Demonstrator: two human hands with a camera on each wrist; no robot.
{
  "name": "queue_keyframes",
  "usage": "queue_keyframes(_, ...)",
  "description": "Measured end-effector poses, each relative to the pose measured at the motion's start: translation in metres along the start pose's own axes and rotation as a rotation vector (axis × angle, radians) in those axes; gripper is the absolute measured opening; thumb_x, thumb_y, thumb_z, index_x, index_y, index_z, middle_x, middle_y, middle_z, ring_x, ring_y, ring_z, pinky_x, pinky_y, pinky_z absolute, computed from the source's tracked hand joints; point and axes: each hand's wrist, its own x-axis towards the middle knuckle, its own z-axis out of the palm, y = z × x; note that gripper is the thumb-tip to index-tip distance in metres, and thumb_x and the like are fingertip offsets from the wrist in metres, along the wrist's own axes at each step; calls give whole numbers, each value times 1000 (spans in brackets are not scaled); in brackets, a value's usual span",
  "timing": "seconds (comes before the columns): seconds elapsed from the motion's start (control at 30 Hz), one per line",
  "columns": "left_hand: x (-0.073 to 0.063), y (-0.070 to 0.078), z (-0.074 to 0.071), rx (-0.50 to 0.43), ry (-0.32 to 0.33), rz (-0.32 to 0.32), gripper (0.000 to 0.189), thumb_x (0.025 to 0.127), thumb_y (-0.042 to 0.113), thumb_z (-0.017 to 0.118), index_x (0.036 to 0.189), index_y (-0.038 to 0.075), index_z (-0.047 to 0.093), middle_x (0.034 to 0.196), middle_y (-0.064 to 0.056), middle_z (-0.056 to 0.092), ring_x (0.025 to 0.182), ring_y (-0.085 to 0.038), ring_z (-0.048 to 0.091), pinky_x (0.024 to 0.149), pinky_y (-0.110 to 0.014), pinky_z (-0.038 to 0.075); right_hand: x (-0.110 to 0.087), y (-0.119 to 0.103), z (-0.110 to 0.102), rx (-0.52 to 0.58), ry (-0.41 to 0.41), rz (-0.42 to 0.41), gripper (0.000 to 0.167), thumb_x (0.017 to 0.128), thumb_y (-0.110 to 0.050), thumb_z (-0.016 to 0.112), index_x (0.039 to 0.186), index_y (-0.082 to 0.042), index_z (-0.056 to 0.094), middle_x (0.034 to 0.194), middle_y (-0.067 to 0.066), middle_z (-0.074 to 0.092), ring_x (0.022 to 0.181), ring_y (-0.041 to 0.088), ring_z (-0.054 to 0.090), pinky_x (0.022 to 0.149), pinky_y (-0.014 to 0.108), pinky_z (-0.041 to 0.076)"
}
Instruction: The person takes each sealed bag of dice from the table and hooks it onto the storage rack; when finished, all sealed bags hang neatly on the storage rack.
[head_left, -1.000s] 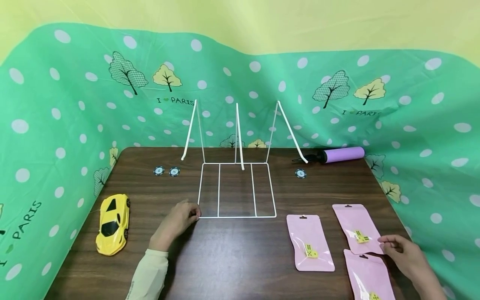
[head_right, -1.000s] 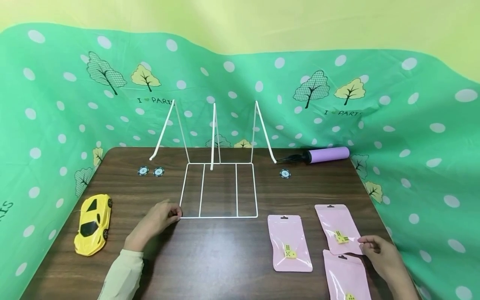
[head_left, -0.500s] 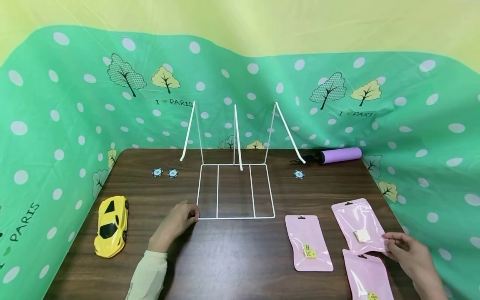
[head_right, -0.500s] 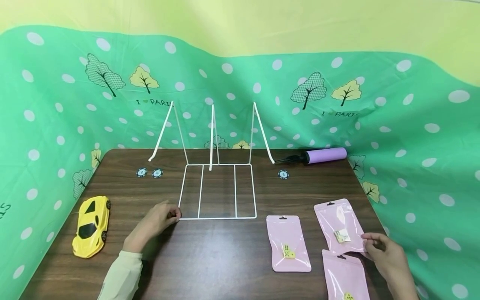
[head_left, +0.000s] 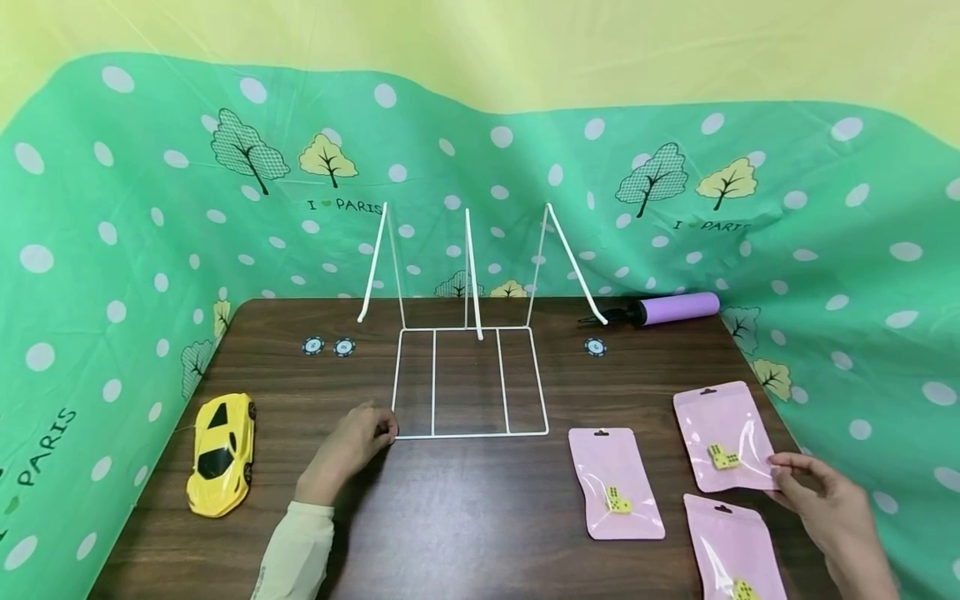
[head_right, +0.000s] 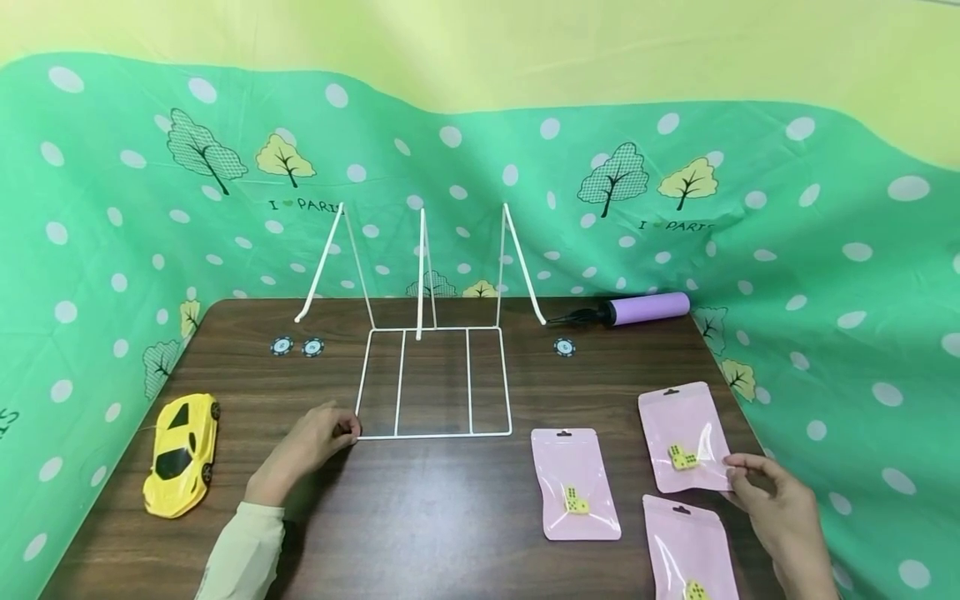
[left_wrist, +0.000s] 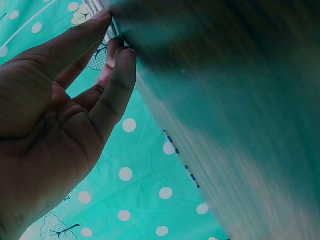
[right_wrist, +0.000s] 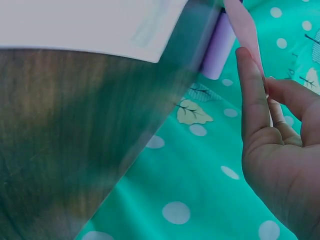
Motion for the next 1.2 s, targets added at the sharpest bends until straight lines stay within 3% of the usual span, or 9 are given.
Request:
queue_keyframes(0.17,0,1,-1,7,4,12,24,94,-5,79,82,12,66,79,3,64,105,-35,69,97,-55,55,-6,-9,-1,124,20,2,32,108,1,59,99,-26,74,92,-25,64,80,-5,64,71,17,59)
queue_keyframes(0.23,0,1,-1,5,2,13,24,94,-5,79,82,11,66,78,3,64,104,-34,69,96,-55,54,-7,-15,0,120,39,12,33,108,0,59,99,-28,73,93,-24,62,79,-6,64,71,17,59)
queue_keyframes(0.37,0,1,-2,7,8,14,24,94,-5,78,82,11,66,78,3,63,107,-36,68,95,-54,54,-9,-25,2,127,67,34,31,108,-1,59,99,-27,73,94,-22,60,76,-4,66,71,17,59)
queue_keyframes(0.47,1,0,-2,8,11,17,23,94,-4,79,82,12,67,79,3,62,95,-30,66,85,-48,54,-11,-28,2,171,70,29,31,108,0,60,99,-26,74,96,-20,60,75,-3,67,71,16,58)
queue_keyframes(0.6,1,-1,0,9,13,25,24,93,-4,79,81,12,66,78,4,62,86,-23,61,80,-43,53,-13,-28,4,262,54,-18,30,106,1,63,100,-25,76,98,-18,63,76,-3,68,71,16,58)
queue_keyframes(0.77,0,-1,1,4,2,2,25,93,-4,79,81,13,66,79,4,63,89,-22,61,82,-44,53,-16,-32,4,394,48,-40,32,105,5,63,100,-23,78,99,-16,66,75,-1,70,70,17,59)
queue_keyframes(1.0,-2,-1,1,-8,-13,-14,24,95,-3,78,82,13,66,80,3,62,86,-21,59,81,-44,53,-17,-43,8,463,96,-9,29,105,4,64,104,-22,76,106,-17,67,80,-2,71,71,17,59)
queue_keyframes(1.2,-3,-2,0,-5,-4,4,23,95,-2,79,82,12,67,84,0,60,81,-17,56,76,-39,51,-18,-39,12,580,67,-77,26,103,7,65,106,-15,78,109,-12,70,84,0,73,73,19,60)
